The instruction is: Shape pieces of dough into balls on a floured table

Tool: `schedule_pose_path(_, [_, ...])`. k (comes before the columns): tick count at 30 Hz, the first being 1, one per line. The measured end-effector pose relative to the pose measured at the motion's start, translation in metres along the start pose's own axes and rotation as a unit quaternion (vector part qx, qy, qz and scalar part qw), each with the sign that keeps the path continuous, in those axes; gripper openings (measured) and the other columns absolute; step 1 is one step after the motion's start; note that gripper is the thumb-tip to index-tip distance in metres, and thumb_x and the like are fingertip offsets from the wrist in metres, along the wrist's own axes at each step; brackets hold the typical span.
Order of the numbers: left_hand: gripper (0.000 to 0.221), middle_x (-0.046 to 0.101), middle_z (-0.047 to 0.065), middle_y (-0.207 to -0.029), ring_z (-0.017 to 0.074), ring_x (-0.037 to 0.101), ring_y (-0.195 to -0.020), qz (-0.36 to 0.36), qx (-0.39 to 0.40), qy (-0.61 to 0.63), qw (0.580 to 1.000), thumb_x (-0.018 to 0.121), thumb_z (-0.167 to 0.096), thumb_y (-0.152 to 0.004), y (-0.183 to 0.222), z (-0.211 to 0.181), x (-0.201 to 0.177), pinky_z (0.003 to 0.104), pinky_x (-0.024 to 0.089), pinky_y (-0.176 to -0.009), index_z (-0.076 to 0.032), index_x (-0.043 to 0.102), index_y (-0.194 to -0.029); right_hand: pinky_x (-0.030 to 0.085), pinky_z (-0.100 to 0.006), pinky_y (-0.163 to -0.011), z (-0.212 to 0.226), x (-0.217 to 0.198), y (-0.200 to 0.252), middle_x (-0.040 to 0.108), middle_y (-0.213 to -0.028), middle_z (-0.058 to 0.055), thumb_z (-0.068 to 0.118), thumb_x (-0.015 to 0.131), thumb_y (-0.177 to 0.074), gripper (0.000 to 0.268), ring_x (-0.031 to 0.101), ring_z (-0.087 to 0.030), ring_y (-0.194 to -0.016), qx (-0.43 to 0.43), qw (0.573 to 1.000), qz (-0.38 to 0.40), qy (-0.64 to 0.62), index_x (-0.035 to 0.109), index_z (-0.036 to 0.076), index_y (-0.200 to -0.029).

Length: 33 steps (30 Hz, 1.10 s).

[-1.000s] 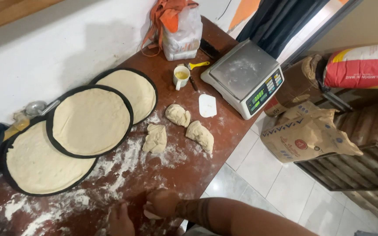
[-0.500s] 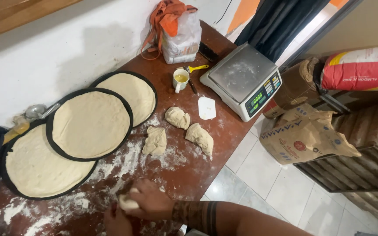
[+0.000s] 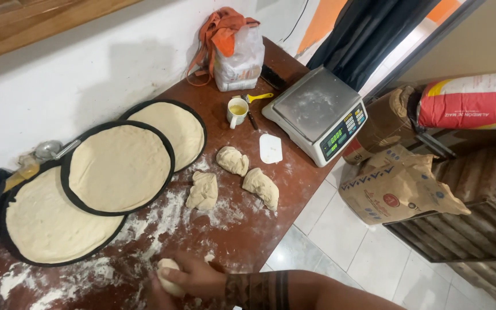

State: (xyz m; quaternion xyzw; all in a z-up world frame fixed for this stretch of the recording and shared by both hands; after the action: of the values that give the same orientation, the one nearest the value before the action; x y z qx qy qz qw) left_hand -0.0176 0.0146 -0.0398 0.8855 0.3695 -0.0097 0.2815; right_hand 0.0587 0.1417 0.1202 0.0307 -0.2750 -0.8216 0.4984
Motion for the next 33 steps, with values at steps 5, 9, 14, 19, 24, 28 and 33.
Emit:
schedule_pose_path(5, [0.043,0.058,0.019,-0.144,0.0365,0.048,-0.134,-0.117,-0.100,-0.066,0.986,0.052,-0.028,-0.100,-0.038,-0.053,-0.021,0.048,0.034,-0.114,-0.005,0.070,-0.131,0.043,-0.054,-0.084,-0.018,-0.005,-0.003,0.061,-0.080,-0.007,0.029,0.051,-0.110,0.031,0.058,-0.034,-0.085,-0.415,0.699,-0.101,0.573,0.064,0.012,-0.088])
schedule_pose_path(9, [0.033,0.068,0.016,-0.133,0.0344,0.060,-0.128,-0.047,0.354,-0.368,0.859,0.062,-0.012,-0.093,-0.102,0.061,0.019,0.045,0.048,-0.114,-0.007,0.070,-0.125,0.052,-0.045,-0.058,-0.081,-0.038,-0.046,0.067,-0.082,-0.015,0.041,0.034,-0.114,0.052,0.064,-0.031,-0.068,-0.064,0.886,-0.013,0.459,0.069,0.004,-0.101])
schedule_pose_path(14, [0.060,0.067,0.026,-0.124,0.0416,0.066,-0.111,0.045,-0.139,-0.119,0.982,0.027,-0.058,-0.108,0.047,-0.043,-0.002,0.052,0.046,-0.092,-0.017,0.067,-0.127,0.049,-0.060,-0.104,-0.018,-0.024,-0.036,0.028,-0.160,-0.032,0.065,0.032,-0.095,0.087,0.041,-0.048,-0.138,-0.051,0.991,0.010,0.122,0.014,0.014,-0.163])
schedule_pose_path(19, [0.052,0.069,0.028,-0.107,0.0385,0.064,-0.094,-0.102,-0.070,0.092,0.988,0.038,-0.042,-0.105,-0.001,-0.051,-0.001,0.053,0.047,-0.073,-0.002,0.071,-0.108,0.051,-0.050,-0.088,-0.007,-0.007,-0.035,0.063,-0.129,-0.025,0.069,0.034,-0.095,0.076,0.063,-0.042,-0.113,-0.089,0.952,-0.010,0.293,0.059,0.007,-0.131])
schedule_pose_path(24, [0.056,0.064,0.028,-0.138,0.0399,0.063,-0.126,-0.234,0.379,-0.481,0.755,0.055,0.007,-0.089,-0.066,0.066,0.001,0.046,0.046,-0.116,0.008,0.054,-0.145,0.050,-0.043,-0.104,-0.158,-0.010,-0.062,0.053,-0.129,-0.021,0.013,0.045,-0.106,0.024,0.058,-0.034,-0.114,-0.409,0.680,0.136,0.593,0.059,-0.002,-0.120])
schedule_pose_path(28, [0.068,0.038,0.025,-0.157,0.0455,0.043,-0.141,-0.051,-0.147,0.135,0.979,0.045,-0.056,-0.099,-0.014,0.035,-0.011,0.061,0.035,-0.114,-0.017,0.045,-0.154,0.048,-0.051,-0.066,-0.150,-0.041,-0.087,0.062,-0.100,-0.021,0.055,0.059,-0.098,0.051,0.060,-0.038,-0.086,-0.112,0.835,-0.011,0.538,0.062,0.005,-0.107])
schedule_pose_path(33, [0.066,0.074,0.013,-0.123,0.0273,0.068,-0.114,-0.055,-0.237,0.541,0.805,0.055,-0.065,-0.097,0.035,-0.038,0.017,0.042,0.046,-0.112,-0.009,0.072,-0.128,0.022,-0.057,-0.122,-0.052,0.021,-0.037,0.029,-0.160,-0.033,0.039,0.060,-0.103,0.072,0.024,-0.049,-0.150,-0.085,0.924,0.128,0.350,0.033,0.002,-0.159])
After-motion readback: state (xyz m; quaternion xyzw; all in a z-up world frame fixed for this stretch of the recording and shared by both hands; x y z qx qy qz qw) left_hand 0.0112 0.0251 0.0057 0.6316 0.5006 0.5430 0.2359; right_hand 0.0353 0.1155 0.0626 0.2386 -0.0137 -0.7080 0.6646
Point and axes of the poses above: each hand's wrist, its own y-axis away from the middle knuckle, its own x-axis out of the palm, z = x × y, the point moved 8 cm from there along -y, towards the middle knuckle
